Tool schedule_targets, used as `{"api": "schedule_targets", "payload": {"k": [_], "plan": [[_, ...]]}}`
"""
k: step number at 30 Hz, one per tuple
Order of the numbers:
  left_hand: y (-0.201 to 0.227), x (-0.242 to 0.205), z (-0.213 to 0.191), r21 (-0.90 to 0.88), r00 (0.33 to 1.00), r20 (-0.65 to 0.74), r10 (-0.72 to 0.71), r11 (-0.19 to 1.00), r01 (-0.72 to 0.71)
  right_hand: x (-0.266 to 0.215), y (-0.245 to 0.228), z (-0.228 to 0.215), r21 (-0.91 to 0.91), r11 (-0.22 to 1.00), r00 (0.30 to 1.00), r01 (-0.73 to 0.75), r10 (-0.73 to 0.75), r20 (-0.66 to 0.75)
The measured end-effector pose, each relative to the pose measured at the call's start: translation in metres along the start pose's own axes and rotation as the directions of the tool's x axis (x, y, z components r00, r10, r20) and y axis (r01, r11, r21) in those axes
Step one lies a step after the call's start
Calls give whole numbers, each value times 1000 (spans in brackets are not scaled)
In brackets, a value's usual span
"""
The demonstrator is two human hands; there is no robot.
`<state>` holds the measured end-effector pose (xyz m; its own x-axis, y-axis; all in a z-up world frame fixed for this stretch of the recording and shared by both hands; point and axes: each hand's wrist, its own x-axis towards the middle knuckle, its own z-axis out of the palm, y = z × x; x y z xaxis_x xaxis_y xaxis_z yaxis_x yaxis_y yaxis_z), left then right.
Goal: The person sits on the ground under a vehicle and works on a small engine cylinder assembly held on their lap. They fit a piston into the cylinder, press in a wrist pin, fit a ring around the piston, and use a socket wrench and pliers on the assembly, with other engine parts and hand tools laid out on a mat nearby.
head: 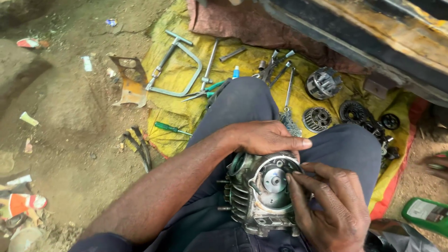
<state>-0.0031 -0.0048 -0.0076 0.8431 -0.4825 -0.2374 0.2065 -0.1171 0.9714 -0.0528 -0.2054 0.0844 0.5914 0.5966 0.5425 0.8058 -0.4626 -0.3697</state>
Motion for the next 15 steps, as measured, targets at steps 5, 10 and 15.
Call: {"api": "schedule_targets", "payload": {"k": [5,10,15], "plan": [[-7,0,-1,-43,999,6,45,998,-45,2,-1,-2,1,999,998,-53,53,32],[-6,-2,1,-102,999,7,48,994,-47,0,-1,0,-34,997,997,-70,70,10],[-2,-1,2,-34,1000,16,21,999,-20,6,-4,-9,-23,1000,997,-4,5,74]]}}
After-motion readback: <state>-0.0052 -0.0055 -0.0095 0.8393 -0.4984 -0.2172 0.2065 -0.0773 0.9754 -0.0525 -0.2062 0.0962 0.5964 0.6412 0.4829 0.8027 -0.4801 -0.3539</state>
